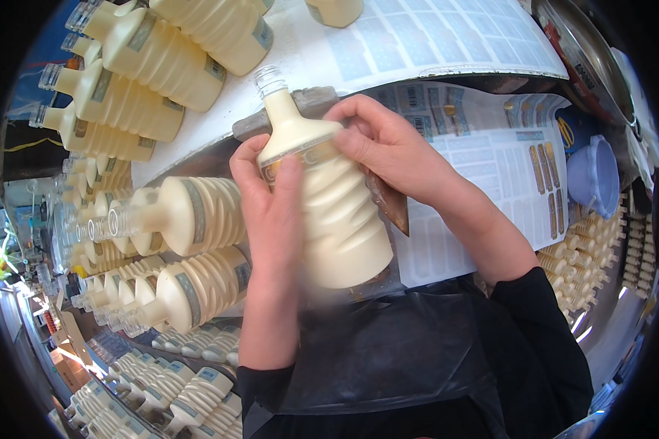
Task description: The person applies labels to cream-colored plastic bottles by hand. They pick up each bottle, align and press a label onto its surface, then place the labeled bottle aside. The process repeats for multiple bottles.
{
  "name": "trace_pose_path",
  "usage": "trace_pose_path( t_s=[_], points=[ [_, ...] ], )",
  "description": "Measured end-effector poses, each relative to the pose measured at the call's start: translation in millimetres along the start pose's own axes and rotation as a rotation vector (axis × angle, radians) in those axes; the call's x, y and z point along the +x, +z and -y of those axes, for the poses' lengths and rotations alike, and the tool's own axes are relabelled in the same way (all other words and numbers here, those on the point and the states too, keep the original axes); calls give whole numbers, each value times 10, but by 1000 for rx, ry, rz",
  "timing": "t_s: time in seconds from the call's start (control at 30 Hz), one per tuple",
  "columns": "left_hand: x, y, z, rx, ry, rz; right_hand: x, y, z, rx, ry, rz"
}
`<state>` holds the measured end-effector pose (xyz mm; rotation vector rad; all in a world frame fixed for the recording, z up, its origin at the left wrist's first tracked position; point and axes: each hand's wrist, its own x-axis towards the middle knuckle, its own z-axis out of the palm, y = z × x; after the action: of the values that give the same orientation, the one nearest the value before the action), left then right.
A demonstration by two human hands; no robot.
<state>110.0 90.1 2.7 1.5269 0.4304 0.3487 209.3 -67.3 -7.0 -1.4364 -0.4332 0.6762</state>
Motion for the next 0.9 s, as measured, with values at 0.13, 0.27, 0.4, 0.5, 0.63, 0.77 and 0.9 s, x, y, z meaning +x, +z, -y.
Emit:
trace_pose_path(
  t_s=[0.13,0.27,0.4,0.5,0.63,0.77,0.9],
  points=[
    [-3,-8,-1,17,-4,2,2,13,-8,-24,-7,-10],
    [-6,0,-13,44,-2,-14,-7,13,32,-49,7,-15],
    [-1,1,8,51,14,-17,0,24,12,-33,12,-27],
    [3,1,7,61,22,-14,9,23,-7,-18,13,-24],
    [8,-4,15,63,33,-10,10,14,-8,-1,9,-14],
    [12,-19,36,68,31,-13,20,-25,49,179,82,0],
    [6,6,18,53,27,-18,-6,22,16,101,13,-38]
  ],
)
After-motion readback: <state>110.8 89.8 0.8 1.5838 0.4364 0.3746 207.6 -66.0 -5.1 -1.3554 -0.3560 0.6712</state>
